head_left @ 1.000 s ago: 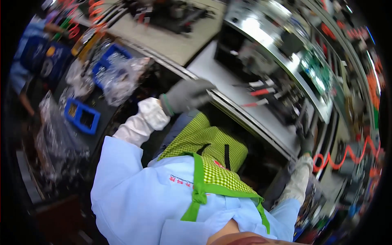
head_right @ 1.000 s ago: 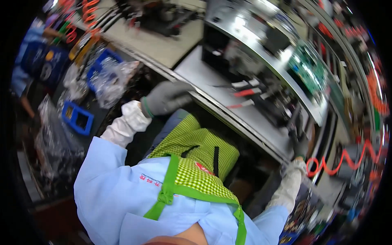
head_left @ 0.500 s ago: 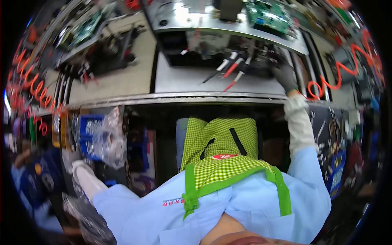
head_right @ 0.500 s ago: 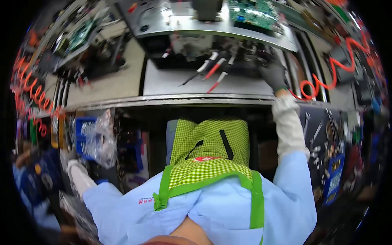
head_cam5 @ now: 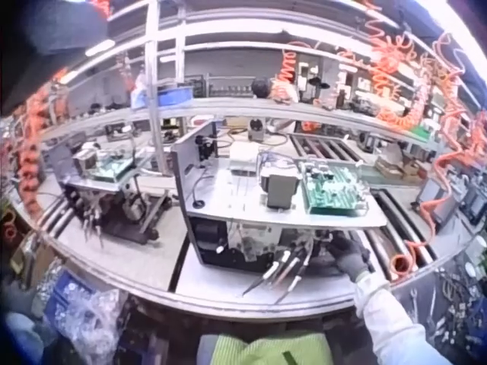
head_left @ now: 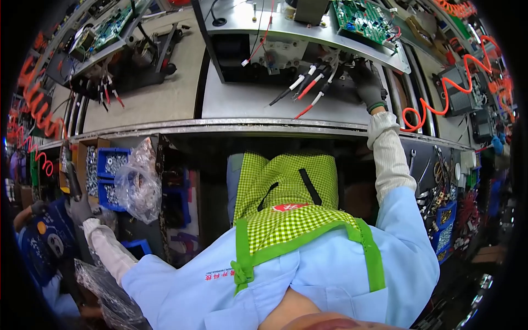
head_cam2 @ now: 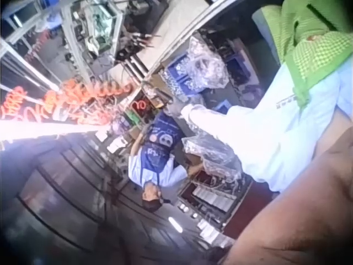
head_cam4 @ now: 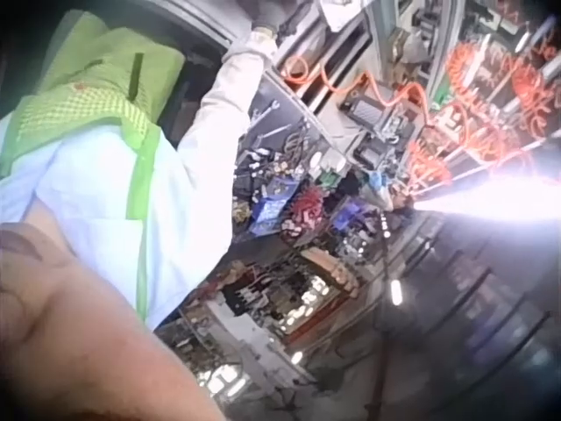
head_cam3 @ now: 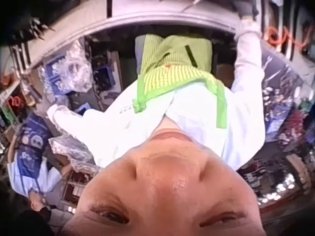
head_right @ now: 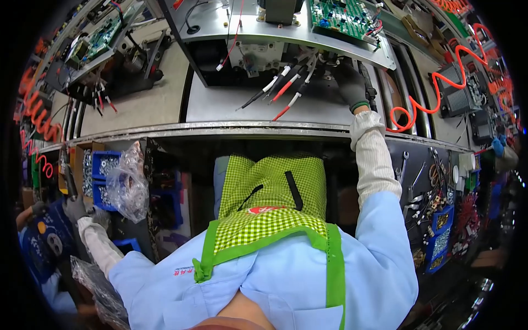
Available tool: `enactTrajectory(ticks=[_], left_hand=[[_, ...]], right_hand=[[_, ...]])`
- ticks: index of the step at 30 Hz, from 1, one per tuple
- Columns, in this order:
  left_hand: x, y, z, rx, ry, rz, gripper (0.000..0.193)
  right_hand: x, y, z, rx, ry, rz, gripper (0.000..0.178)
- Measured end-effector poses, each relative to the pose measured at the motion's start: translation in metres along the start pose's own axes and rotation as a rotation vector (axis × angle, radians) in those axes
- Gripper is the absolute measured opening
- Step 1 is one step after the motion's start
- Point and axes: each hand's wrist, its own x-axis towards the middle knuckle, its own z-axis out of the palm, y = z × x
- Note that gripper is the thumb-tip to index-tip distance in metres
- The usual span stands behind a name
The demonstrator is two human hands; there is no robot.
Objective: Assembling a power inverter unit by installing a circuit board, connecting wires, and securing the metal casing.
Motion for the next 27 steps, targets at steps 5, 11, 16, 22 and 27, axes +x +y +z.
enactTrajectory(ticks=[5, 11, 16, 22, 27], left_hand=[[-0.012, 0.014, -0.053, -0.425, 0.330, 0.352, 0.047], [-0.158, 0.166, -0.148, -1.539, -0.654, 0.537, 0.052], [-0.304, 0.326, -0.191, -1.581, -0.666, 1.262, 0.057], [-0.432, 0.439, -0.157, -1.756, -1.119, 1.265, 0.065], [-0.453, 0.446, -0.163, -1.952, -2.279, 0.936, 0.040]], right_hand=[[0.005, 0.001, 0.001, -0.167, 0.002, -0.055, 0.033], [-0.038, -0.088, -0.095, 0.115, 0.156, 0.289, 0.048], [-0.105, -0.229, -0.176, 1.346, 0.080, -0.160, 0.073], [-0.120, -0.193, -0.169, 1.083, 0.189, 0.000, 0.051], [-0.132, -0.153, -0.176, 0.743, 0.009, -0.590, 0.057]])
